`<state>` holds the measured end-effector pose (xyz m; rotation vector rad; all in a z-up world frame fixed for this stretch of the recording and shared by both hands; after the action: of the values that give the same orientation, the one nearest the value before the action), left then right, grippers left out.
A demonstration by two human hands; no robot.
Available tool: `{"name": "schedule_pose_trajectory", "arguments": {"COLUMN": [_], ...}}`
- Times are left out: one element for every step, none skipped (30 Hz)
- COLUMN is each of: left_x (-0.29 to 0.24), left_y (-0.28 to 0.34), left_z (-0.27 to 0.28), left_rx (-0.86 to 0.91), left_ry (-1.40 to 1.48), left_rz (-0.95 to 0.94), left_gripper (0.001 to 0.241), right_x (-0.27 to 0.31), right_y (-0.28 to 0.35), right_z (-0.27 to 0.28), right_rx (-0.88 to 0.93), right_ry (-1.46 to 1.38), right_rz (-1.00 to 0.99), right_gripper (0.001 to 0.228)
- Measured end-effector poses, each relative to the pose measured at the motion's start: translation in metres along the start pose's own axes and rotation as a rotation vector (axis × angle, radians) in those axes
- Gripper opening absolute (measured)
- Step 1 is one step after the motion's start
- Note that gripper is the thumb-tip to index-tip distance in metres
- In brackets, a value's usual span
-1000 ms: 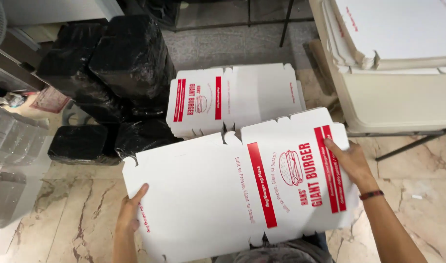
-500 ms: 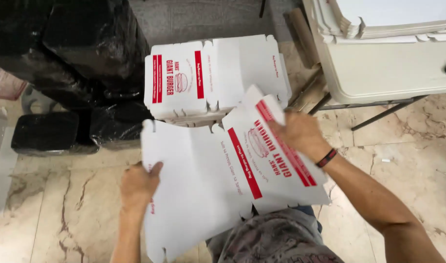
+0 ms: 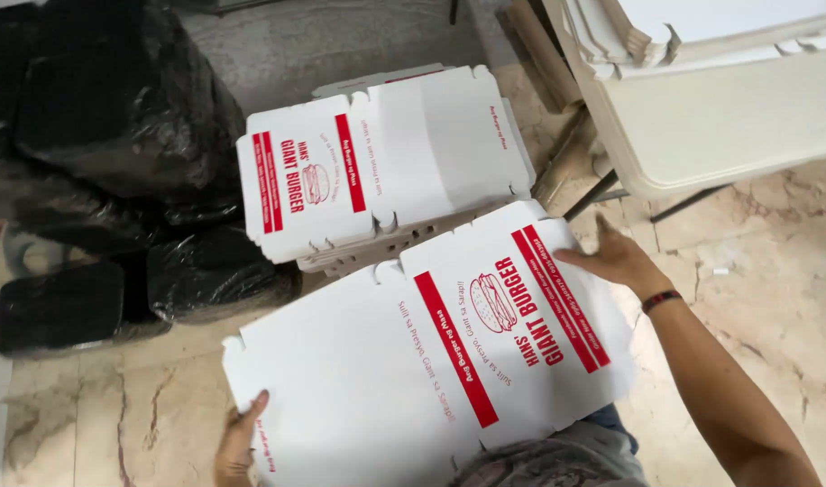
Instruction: Organizing and stacking flat cardboard burger boxes on a table.
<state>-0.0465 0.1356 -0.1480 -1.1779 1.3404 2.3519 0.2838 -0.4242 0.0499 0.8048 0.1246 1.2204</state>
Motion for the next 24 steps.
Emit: {"name": "schedule_pose_trajectory", "arguments": {"left_x": [0.02,0.022,0.027,0.032,0.03,0.03,0.034,0.033,0.032,0.03,0.041,0.053,0.067,0.04,0.003,-0.034,-0.032,-0.032,-0.028,-0.057,-0.096,-0.135,-0.168,-0.202], "left_y": [-0.019,-0.025,-0.031,-0.035,-0.041,-0.046,-0.046,-0.049,-0.05,-0.051,-0.067,-0.08,-0.088,-0.05,-0.028,-0.003,-0.026,-0.05,-0.067,-0.048,-0.031,-0.011,0.018,0.057], "left_z": [-0.01,-0.021,-0.035,-0.048,-0.057,-0.067,-0.076,-0.084,-0.09,-0.096,-0.097,-0.1,-0.095,-0.085,-0.084,-0.083,-0.075,-0.063,-0.043,-0.066,-0.096,-0.124,-0.163,-0.204], "left_rx": [0.077,0.093,0.112,0.131,0.146,0.171,0.188,0.195,0.294,0.393,0.383,0.469,0.547,0.533,0.416,0.293,0.287,0.061,-0.17,-0.182,-0.327,-0.464,-0.47,-0.29], "left_ry": [0.187,0.174,0.239,0.303,0.292,0.321,0.36,0.36,0.34,0.32,0.325,0.148,-0.039,-0.042,-0.219,-0.392,-0.385,-0.581,-0.777,-0.78,-0.597,-0.396,-0.391,-0.349], "left_rz": [0.058,0.058,0.137,0.217,0.218,0.312,0.409,0.413,0.407,0.4,0.407,0.443,0.487,0.504,0.519,0.529,0.517,0.361,0.208,0.213,-0.148,-0.503,-0.507,-0.871], "left_gripper": [0.054,0.054,0.06,0.067,0.067,0.07,0.074,0.074,0.072,0.07,0.07,0.084,0.097,0.097,0.097,0.096,0.096,0.107,0.123,0.123,0.095,0.068,0.068,0.05], "right_x": [0.009,0.016,0.03,0.041,0.065,0.087,0.111,0.111,0.114,0.117,0.119,0.119,0.116,0.11,0.11,0.108,0.11,0.112,0.111,0.112,0.113,0.115,0.119,0.125], "right_y": [-0.002,-0.028,-0.052,-0.073,-0.069,-0.069,-0.067,-0.076,-0.086,-0.096,-0.1,-0.105,-0.106,-0.104,-0.108,-0.111,-0.106,-0.1,-0.091,-0.082,-0.072,-0.061,-0.041,-0.019], "right_z": [0.003,-0.008,-0.015,-0.021,-0.019,-0.022,-0.025,-0.031,-0.04,-0.049,-0.051,-0.051,-0.057,-0.066,-0.063,-0.059,-0.05,-0.039,-0.039,-0.04,-0.034,-0.029,-0.023,-0.017], "right_rx": [-0.015,-0.021,-0.12,-0.229,-0.239,0.041,0.325,0.322,0.343,0.363,0.375,0.341,0.317,0.34,0.284,0.227,0.218,0.152,0.103,0.111,0.043,-0.026,-0.032,-0.081], "right_ry": [-0.008,-0.018,-0.041,-0.06,-0.061,-0.002,0.06,0.063,0.158,0.254,0.258,0.331,0.394,0.389,0.388,0.386,0.386,0.37,0.347,0.341,0.335,0.329,0.33,0.334], "right_rz": [0.029,0.011,0.428,0.844,0.828,0.667,0.506,0.499,0.493,0.487,0.49,0.497,0.501,0.503,0.536,0.568,0.58,0.659,0.733,0.742,0.842,0.942,0.95,1.002], "right_gripper": [0.134,0.134,0.095,0.066,0.066,0.072,0.084,0.084,0.059,0.071,0.071,0.07,0.077,0.077,0.086,0.105,0.105,0.082,0.081,0.081,0.08,0.081,0.081,0.08]}}
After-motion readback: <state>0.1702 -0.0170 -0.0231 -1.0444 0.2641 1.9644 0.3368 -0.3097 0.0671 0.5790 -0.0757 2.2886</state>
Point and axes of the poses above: each hand's wrist, its own y-axis away from the middle knuckle, its own z-axis out of the back of the hand, x = y × z, the point moved 2 cm from there along -y, towards the middle knuckle, and after that the axes turned 4 degrees about -y, right-handed, at the moved point
